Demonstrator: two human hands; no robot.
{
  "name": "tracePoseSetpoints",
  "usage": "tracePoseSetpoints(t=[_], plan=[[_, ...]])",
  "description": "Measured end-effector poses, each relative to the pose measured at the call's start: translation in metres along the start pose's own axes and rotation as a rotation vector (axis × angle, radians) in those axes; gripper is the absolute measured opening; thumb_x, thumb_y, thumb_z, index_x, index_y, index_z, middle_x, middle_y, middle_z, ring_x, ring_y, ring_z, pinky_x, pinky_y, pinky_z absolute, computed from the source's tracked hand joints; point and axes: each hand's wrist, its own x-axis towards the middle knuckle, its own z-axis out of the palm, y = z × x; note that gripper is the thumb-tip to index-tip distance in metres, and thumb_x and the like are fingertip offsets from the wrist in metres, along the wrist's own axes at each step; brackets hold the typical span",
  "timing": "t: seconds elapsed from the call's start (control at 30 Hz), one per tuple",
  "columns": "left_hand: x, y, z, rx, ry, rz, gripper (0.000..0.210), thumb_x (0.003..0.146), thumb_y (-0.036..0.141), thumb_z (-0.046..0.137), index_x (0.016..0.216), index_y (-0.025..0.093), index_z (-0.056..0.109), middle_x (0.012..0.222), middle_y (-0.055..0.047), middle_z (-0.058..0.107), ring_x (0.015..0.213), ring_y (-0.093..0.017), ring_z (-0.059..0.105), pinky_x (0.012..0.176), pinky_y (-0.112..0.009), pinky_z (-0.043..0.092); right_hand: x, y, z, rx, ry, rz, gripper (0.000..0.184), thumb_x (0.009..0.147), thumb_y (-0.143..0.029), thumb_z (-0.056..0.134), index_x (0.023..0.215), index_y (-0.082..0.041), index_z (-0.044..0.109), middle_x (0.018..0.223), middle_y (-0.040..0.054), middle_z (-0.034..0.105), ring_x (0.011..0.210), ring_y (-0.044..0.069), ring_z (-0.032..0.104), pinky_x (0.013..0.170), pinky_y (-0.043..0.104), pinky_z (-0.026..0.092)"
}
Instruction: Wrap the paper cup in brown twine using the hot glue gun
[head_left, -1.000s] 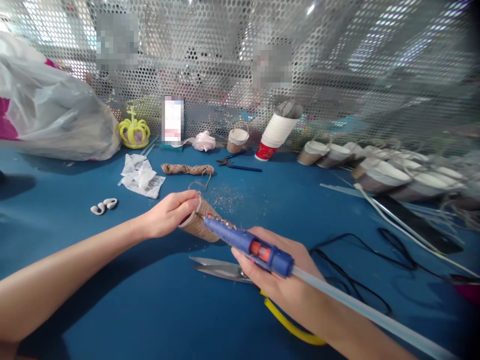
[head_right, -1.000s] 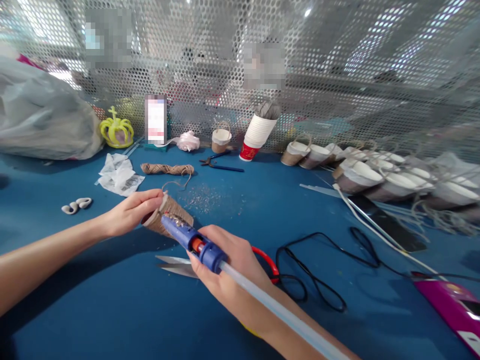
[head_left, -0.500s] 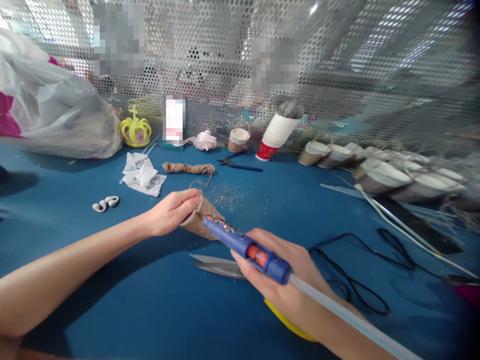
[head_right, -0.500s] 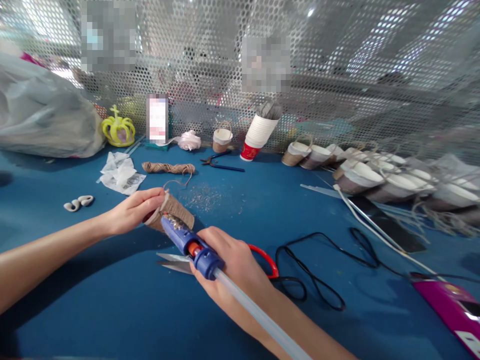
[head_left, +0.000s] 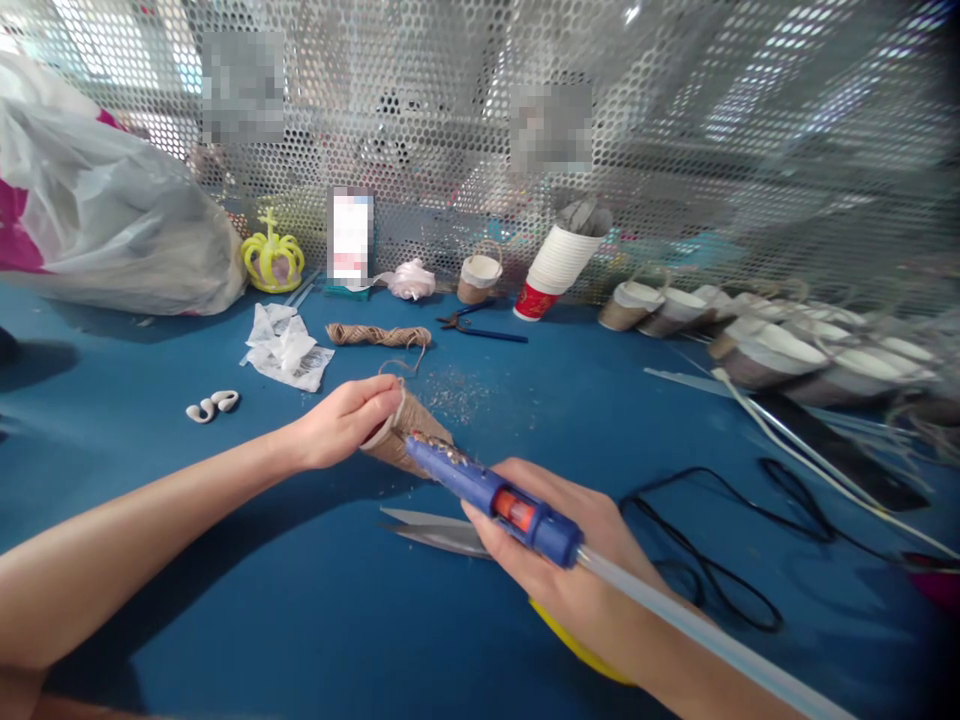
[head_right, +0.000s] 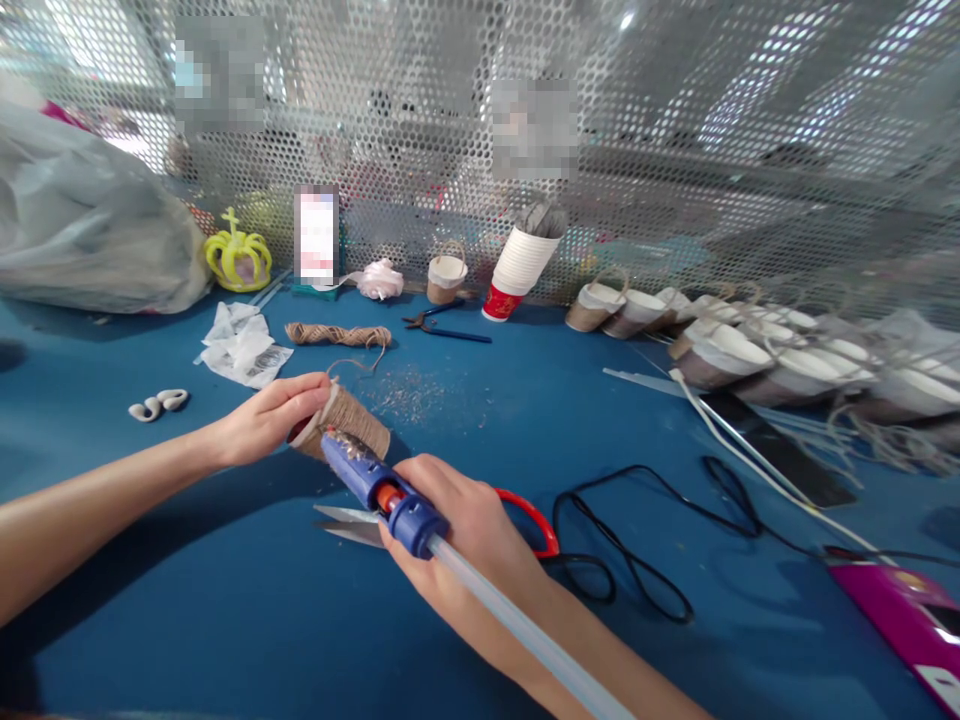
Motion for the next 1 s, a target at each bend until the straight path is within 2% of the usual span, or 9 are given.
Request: tracePoseSetpoints(t=[0.2, 0.37, 0.5, 0.8, 1.0], plan=[[-0.0001, -0.0011, 0.0006, -0.015, -0.006, 0.001, 0.027, 0.087, 0.037, 0.032, 0.073, 0.016, 0.043, 0.066, 0.002, 0.042, 0.060, -0.011, 0.039, 0.052, -0.021, 0.035, -0.0001, -0.0007, -0.0001, -0.003, 0.007, 0.011, 0.004, 0.078, -0.019, 0.050, 0.076, -0.022, 0.050, 0.069, 0.0001, 0.059, 0.059, 0.012, 0.053, 0.047, 0.022, 0.037], [0.0007, -0.0030, 0.0007, -0.015, 0.006, 0.008, 0.027, 0.087, 0.037, 0.033, 0.072, 0.017, 0.042, 0.065, 0.003, 0.039, 0.059, -0.010, 0.035, 0.051, -0.021, 0.033, 0.0000, 0.0050, 0.0019, 0.021, -0.047, -0.073, 0.007, 0.076, -0.016, 0.050, 0.072, -0.022, 0.049, 0.067, -0.0006, 0.058, 0.057, 0.012, 0.053, 0.050, 0.022, 0.040], [0.0007, -0.0025, 0.0011, -0.021, -0.001, 0.004, 0.027, 0.087, 0.037, 0.033, 0.073, 0.016, 0.043, 0.067, 0.002, 0.041, 0.060, -0.010, 0.037, 0.052, -0.021, 0.034, 0.0008, 0.0052, 0.0017, 0.018, -0.081, -0.056, 0.006, 0.075, -0.016, 0.050, 0.074, -0.022, 0.050, 0.066, -0.0011, 0.058, 0.056, 0.012, 0.053, 0.050, 0.022, 0.040], [-0.0002, -0.0010, 0.0007, -0.016, -0.013, -0.001, 0.027, 0.087, 0.038, 0.032, 0.073, 0.017, 0.042, 0.067, 0.003, 0.040, 0.062, -0.011, 0.038, 0.055, -0.022, 0.035, -0.0012, -0.0028, -0.0007, -0.009, 0.013, 0.023, 0.007, 0.077, -0.017, 0.050, 0.072, -0.022, 0.049, 0.067, -0.0003, 0.058, 0.058, 0.012, 0.053, 0.046, 0.022, 0.037], [-0.0004, -0.0039, 0.0003, 0.004, -0.005, -0.002, 0.029, 0.087, 0.039, 0.032, 0.074, 0.016, 0.044, 0.067, 0.002, 0.041, 0.064, -0.011, 0.038, 0.059, -0.023, 0.036, 0.0010, 0.0027, 0.0000, 0.019, -0.060, -0.062, 0.008, 0.075, -0.015, 0.051, 0.071, -0.022, 0.048, 0.067, -0.0011, 0.057, 0.057, 0.011, 0.052, 0.049, 0.022, 0.038]])
